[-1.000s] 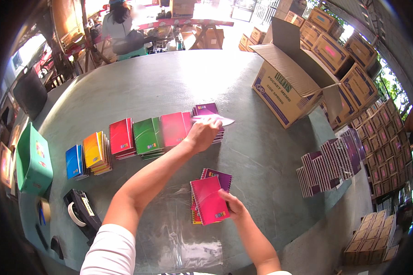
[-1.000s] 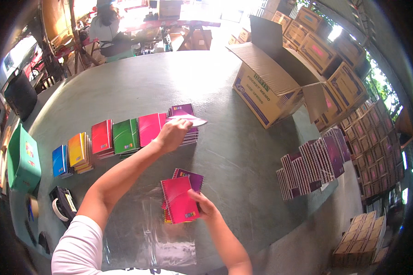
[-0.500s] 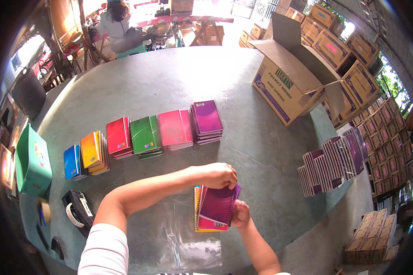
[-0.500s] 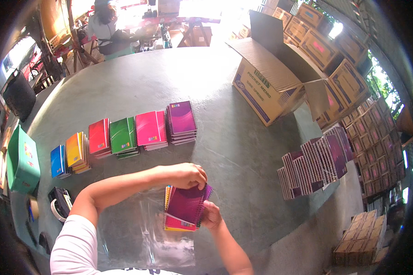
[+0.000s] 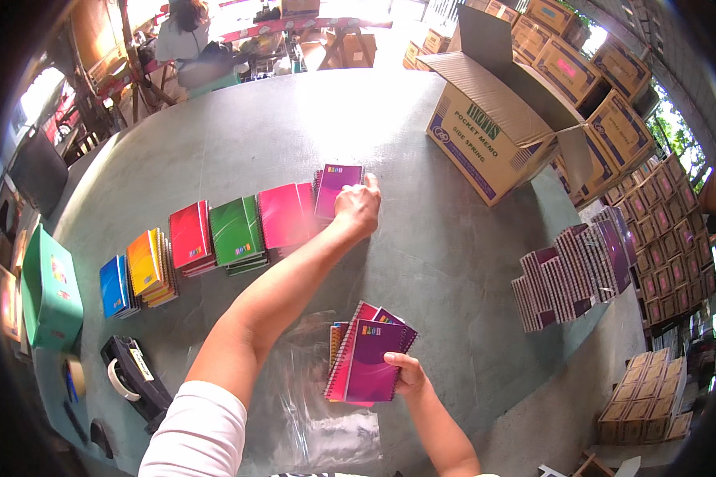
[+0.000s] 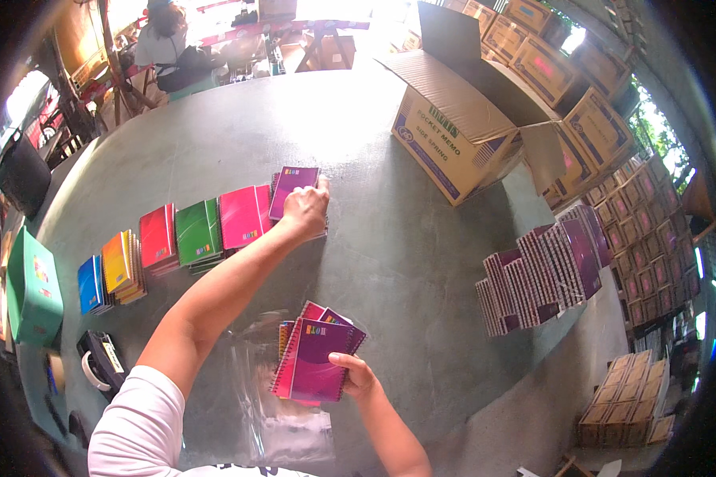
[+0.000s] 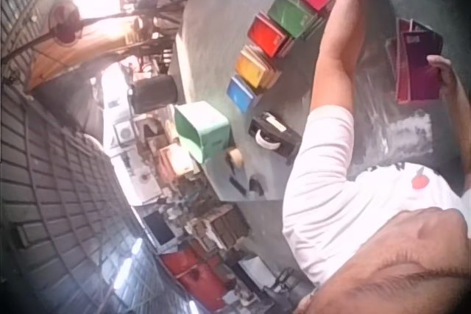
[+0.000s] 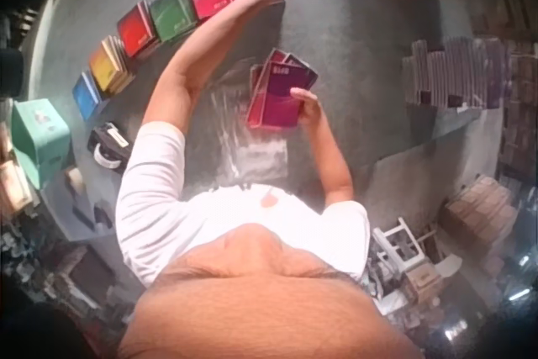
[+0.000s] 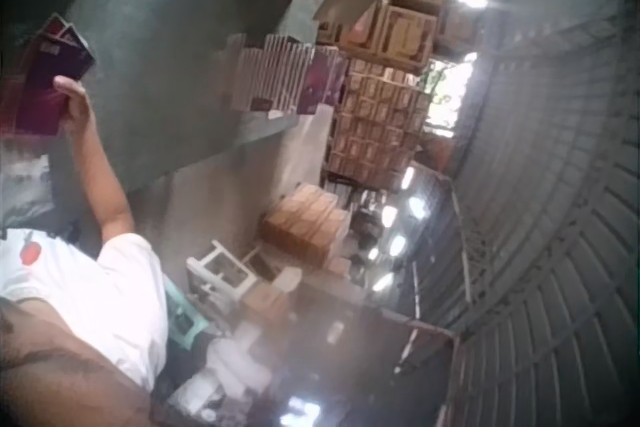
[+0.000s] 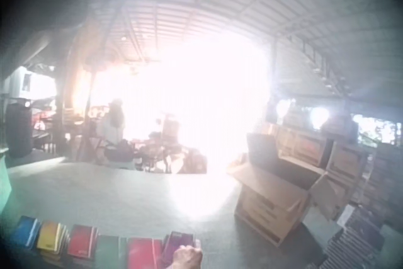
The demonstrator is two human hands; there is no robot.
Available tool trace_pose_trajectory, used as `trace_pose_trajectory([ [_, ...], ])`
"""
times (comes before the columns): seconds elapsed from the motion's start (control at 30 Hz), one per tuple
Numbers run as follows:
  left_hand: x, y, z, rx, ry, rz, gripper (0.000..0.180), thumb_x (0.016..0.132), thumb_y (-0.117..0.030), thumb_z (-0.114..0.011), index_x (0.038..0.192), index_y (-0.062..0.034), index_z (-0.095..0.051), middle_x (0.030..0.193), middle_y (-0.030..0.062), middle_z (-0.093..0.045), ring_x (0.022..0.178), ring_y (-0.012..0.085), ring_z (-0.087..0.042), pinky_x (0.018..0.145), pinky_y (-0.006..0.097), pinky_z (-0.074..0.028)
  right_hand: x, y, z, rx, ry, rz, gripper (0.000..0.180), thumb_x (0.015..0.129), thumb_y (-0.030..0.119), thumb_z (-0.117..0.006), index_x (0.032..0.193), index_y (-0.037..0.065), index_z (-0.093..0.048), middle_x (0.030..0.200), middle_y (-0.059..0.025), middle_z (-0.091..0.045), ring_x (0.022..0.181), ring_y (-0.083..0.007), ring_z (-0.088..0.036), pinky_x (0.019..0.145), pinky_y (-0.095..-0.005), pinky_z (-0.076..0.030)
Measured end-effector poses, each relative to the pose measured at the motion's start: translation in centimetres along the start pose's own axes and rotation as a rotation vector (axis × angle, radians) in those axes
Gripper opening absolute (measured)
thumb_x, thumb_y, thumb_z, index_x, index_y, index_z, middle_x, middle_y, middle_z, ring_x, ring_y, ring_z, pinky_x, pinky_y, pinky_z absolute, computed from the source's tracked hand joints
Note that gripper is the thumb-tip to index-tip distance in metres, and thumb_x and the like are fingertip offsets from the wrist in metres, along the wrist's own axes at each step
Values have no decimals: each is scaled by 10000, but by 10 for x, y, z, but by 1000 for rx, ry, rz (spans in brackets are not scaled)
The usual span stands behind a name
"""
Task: The person gathers several stacks of notebooks of different colors by hand and places them into a clear plastic bag, then uses a tape dispenser to seal the bag.
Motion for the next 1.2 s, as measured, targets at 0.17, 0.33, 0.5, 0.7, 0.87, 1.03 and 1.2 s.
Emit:
trace_pose_trajectory([
  [0.17, -34, 40, 21, -363, -298, -64, 495, 661, 36, -597, 1148, 22, -517, 938, 206, -596, 867, 327, -589, 746, 371, -500, -11, 5, -12, -81, 11, 48, 432, 800, 218, -594, 1168, 3, -524, 1060, -139, -624, 942, -246, -631, 830, -387, -519],
  [0.33, -200, 34, 44, -573, -208, -930, 393, 638, 9, -607, 1024, -64, -630, 1064, 96, -597, 1042, 257, -558, 878, 391, -478, -16, 0, -36, 58, -76, 286, 493, 839, 303, -566, 1249, 46, -473, 1136, -111, -598, 984, -244, -614, 852, -407, -509],
  [0.5, -340, 45, 44, -33, -64, -930, 597, 773, -151, -557, 1336, -129, -360, 1306, 87, -430, 1255, 231, -398, 1118, 441, -227, -36, -29, -69, -78, 66, -215, 612, 794, 304, -563, 1298, -8, -409, 1144, -194, -581, 979, -293, -618, 862, -423, -512],
  [0.7, -422, 66, 7, -733, -378, -481, 588, 628, -155, -764, 1147, -107, -493, 1207, 92, -508, 1140, 264, -496, 1025, 466, -347, -15, -68, -125, -1008, -90, -205, 715, 827, 484, -568, 1322, 19, -343, 1211, -153, -481, 1078, -283, -482, 945, -372, -390],
  [0.87, -465, 84, -15, -1045, -381, 16, 836, 551, -232, -872, 1226, -93, -398, 1197, 101, -523, 1120, 241, -514, 978, 415, -394, -15, -80, -118, -1109, 592, 13, 1274, 519, 622, -792, 1470, 124, -106, 1476, -132, -228, 1364, -247, -217, 1096, -396, -184],
  [1.03, -478, 80, -40, -1319, -367, 251, 961, 525, -195, -901, 1273, -84, -308, 1225, 109, -489, 1087, 200, -507, 942, 356, -422, -9, -162, -131, -1034, 187, 495, 960, 537, 194, -903, 1301, 78, -335, 1218, -75, -466, 1124, -187, -462, 967, -335, -388],
  [1.2, -488, 83, -33, -1269, -403, 177, 948, 502, -155, -907, 1247, -69, -327, 1247, 123, -457, 1134, 237, -492, 949, 370, -422, -19, -153, -122, -1003, 324, 644, 1123, 492, 226, -915, 1382, 43, -257, 1312, -112, -432, 1226, -231, -421, 1038, -359, -341],
])
Point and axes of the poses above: each hand's wrist, its own x-axis towards the middle knuckle, its own z-axis out of the back of the hand, y = z × x, the point moved 1 cm from there along x, towards the middle knuckle
